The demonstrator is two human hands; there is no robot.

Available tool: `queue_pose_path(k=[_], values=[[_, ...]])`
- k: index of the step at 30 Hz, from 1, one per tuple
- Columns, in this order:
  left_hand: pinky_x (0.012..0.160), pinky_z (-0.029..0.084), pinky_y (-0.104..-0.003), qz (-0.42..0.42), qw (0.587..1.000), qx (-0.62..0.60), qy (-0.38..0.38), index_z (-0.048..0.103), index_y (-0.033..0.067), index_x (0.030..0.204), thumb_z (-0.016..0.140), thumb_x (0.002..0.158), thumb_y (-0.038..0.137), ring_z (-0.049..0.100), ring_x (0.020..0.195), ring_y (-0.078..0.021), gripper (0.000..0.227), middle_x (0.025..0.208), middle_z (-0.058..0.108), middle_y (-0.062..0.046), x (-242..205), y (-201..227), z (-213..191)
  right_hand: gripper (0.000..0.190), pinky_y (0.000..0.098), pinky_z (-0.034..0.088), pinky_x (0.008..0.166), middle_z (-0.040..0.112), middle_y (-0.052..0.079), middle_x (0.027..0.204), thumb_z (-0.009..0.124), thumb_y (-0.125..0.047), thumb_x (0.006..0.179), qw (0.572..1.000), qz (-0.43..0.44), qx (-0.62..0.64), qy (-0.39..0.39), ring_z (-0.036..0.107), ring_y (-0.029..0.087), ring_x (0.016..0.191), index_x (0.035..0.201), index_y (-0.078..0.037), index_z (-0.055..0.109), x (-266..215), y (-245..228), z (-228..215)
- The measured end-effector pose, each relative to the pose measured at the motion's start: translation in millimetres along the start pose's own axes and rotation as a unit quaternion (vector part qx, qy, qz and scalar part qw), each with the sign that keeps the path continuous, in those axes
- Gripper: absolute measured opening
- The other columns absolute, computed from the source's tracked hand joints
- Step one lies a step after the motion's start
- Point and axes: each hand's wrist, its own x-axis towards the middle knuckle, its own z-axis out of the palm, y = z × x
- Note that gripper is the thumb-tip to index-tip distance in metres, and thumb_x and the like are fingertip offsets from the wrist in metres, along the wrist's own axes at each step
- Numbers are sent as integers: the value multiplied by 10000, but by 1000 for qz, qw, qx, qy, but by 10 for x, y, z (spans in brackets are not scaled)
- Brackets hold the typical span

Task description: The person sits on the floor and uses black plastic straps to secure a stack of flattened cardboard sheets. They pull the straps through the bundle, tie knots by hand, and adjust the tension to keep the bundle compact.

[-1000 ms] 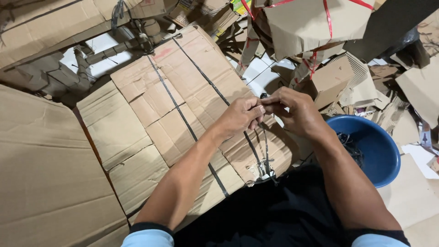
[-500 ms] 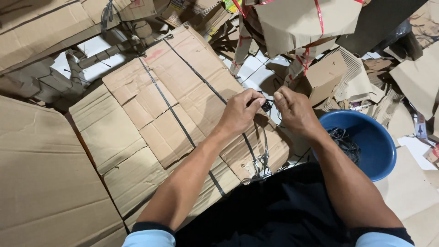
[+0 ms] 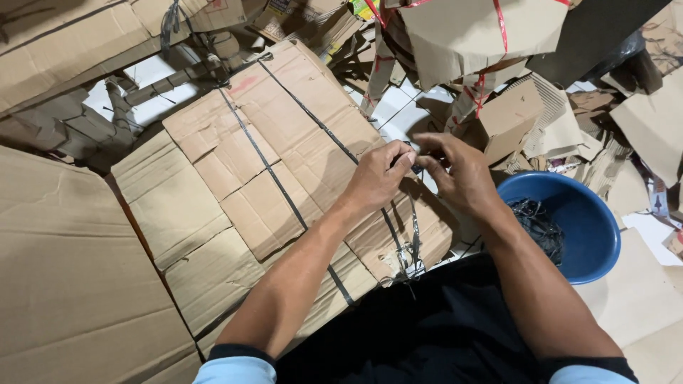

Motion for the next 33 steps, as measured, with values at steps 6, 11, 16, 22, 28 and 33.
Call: queue_pose_path(k=[6, 11, 16, 22, 28, 33], values=[[675, 526, -364, 8, 999, -31, -4, 715, 124, 1018, 603, 1006, 239, 604, 734, -182, 161, 742, 658, -92, -7, 70, -53, 140, 409, 529, 603, 648, 95, 691, 638, -205, 1081, 998, 52, -26, 22, 671, 301, 676, 1031, -81, 679, -56, 280, 56], [680, 532, -333, 8, 999, -46, 5, 706, 112, 1051, 654, 983, 221, 614, 744, -153, 139, 764, 669, -53, -31, 90, -22, 400, 363, 452, 498, 561, 72, 616, 502, -374, 1158, 992, 115, -21, 49, 561, 244, 552, 874, -116, 614, -85, 472, 129], [558, 534, -274, 1, 998, -68, 5, 694, 96, 1020, 662, 976, 183, 602, 679, -108, 102, 759, 694, -53, 20, 10, -18, 563, 180, 230, 398, 381, -69, 526, 514, -415, 1147, 928, 282, 214, 115, 320, 37, 453, 659, -135, 517, -58, 142, 153], [487, 574, -187, -49, 993, -106, 12, 696, 41, 1024, 645, 961, 107, 658, 571, -79, 105, 767, 755, -89, 4, 110, 29, 367, 110, 412, 437, 568, 7, 621, 618, -415, 1052, 774, 360, 496, 162, 540, 50, 487, 808, -142, 596, -106, 240, 113], [525, 616, -209, -56, 996, -51, 52, 713, 2, 1052, 632, 951, 81, 739, 642, -154, 152, 840, 776, -168, 101, 132, 94, 182, 163, 569, 672, 778, 94, 1067, 607, -280, 1050, 772, 305, 533, 165, 765, 121, 814, 966, -119, 610, -109, 245, 132], [452, 603, -288, -43, 996, 14, 74, 736, 26, 994, 686, 895, 118, 726, 549, -189, 143, 711, 741, -154, 213, -59, 174, 140, 331, 594, 748, 711, 193, 1193, 599, -140, 1085, 973, 109, 185, 83, 721, 284, 1040, 1029, -48, 687, -120, 82, 145]])
